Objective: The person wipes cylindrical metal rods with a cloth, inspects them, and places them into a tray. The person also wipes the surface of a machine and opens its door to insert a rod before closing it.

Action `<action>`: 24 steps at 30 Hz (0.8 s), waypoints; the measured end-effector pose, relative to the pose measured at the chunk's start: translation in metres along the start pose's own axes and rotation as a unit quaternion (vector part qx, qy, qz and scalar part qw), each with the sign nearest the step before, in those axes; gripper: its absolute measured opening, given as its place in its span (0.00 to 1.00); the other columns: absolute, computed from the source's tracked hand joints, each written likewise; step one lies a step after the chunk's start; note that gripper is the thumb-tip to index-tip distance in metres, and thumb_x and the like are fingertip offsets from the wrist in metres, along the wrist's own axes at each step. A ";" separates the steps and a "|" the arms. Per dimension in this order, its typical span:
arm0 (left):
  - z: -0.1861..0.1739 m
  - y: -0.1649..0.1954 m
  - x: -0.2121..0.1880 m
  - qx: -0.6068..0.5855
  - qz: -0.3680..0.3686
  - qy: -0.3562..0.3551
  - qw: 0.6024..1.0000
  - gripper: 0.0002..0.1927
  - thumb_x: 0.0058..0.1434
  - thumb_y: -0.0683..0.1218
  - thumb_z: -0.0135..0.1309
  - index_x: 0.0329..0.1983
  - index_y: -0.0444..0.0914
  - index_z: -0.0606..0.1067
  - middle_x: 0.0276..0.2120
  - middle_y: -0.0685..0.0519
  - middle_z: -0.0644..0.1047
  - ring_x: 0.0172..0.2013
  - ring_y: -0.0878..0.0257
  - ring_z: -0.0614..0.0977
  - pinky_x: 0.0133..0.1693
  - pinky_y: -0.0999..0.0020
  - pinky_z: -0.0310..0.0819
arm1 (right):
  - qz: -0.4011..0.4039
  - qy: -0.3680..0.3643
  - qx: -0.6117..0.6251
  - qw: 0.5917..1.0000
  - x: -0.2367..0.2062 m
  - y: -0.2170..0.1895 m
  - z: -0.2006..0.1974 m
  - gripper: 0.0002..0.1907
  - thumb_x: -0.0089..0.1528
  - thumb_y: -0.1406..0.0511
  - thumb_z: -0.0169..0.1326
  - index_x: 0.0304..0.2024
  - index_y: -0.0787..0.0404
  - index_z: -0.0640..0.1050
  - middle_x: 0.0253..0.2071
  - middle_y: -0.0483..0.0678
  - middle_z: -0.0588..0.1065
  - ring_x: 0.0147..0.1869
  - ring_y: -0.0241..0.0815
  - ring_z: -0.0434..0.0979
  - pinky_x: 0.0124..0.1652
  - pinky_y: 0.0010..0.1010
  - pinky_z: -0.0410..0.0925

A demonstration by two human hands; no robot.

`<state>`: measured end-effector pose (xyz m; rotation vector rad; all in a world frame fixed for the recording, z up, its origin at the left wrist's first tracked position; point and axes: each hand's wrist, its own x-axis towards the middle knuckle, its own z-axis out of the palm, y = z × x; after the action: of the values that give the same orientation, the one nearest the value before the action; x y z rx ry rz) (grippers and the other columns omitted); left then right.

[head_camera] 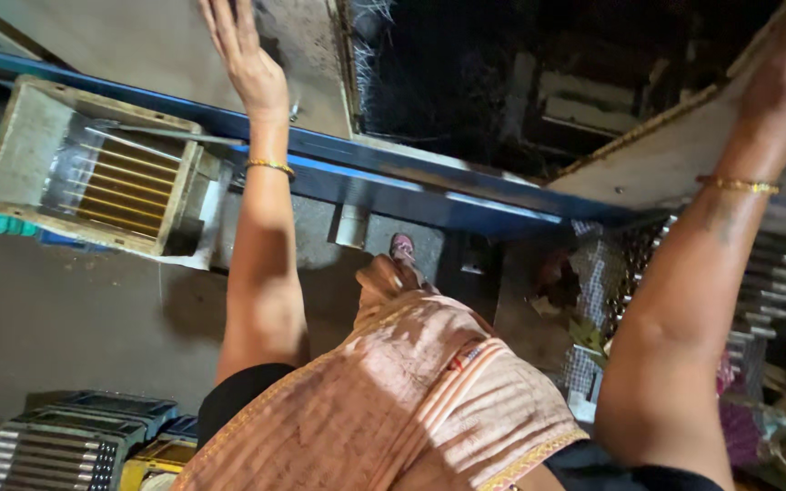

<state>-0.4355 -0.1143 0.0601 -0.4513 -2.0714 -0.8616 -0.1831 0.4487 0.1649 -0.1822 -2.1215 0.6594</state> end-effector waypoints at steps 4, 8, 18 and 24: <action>0.002 -0.008 -0.004 -0.021 0.007 -0.008 1.000 0.33 0.71 0.31 0.42 0.77 0.46 0.64 0.78 0.49 0.56 0.79 0.44 0.53 0.77 0.55 0.47 | 0.107 0.044 -0.060 0.992 0.004 -0.030 0.007 0.16 0.75 0.61 0.49 0.51 0.70 0.77 0.42 0.55 0.79 0.43 0.47 0.76 0.46 0.40 0.71; 0.013 -0.017 -0.009 -0.035 0.029 0.007 0.999 0.33 0.71 0.29 0.40 0.76 0.46 0.65 0.78 0.48 0.56 0.79 0.42 0.53 0.78 0.50 0.47 | 0.227 0.106 -0.064 0.966 0.015 -0.070 0.019 0.15 0.72 0.62 0.53 0.50 0.70 0.76 0.41 0.62 0.76 0.41 0.55 0.71 0.47 0.43 0.66; 0.030 -0.033 -0.022 -0.004 0.036 0.034 0.999 0.32 0.71 0.27 0.42 0.74 0.44 0.65 0.76 0.43 0.59 0.76 0.38 0.58 0.76 0.47 0.54 | 0.005 -0.078 0.130 0.988 -0.003 -0.101 0.205 0.19 0.73 0.63 0.56 0.66 0.58 0.74 0.74 0.51 0.68 0.82 0.51 0.64 0.79 0.45 0.58; 0.030 -0.033 -0.022 0.019 0.033 0.025 0.999 0.31 0.70 0.26 0.41 0.73 0.41 0.66 0.74 0.40 0.60 0.75 0.37 0.59 0.75 0.45 0.55 | 0.488 -0.067 0.580 0.649 0.047 -0.040 0.333 0.27 0.62 0.61 0.58 0.63 0.54 0.69 0.62 0.46 0.72 0.62 0.49 0.73 0.60 0.45 0.67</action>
<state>-0.4583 -0.1159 0.0164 -0.4692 -2.0124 -0.7851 -0.4706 0.3018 0.0624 -0.5523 -1.1380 2.5612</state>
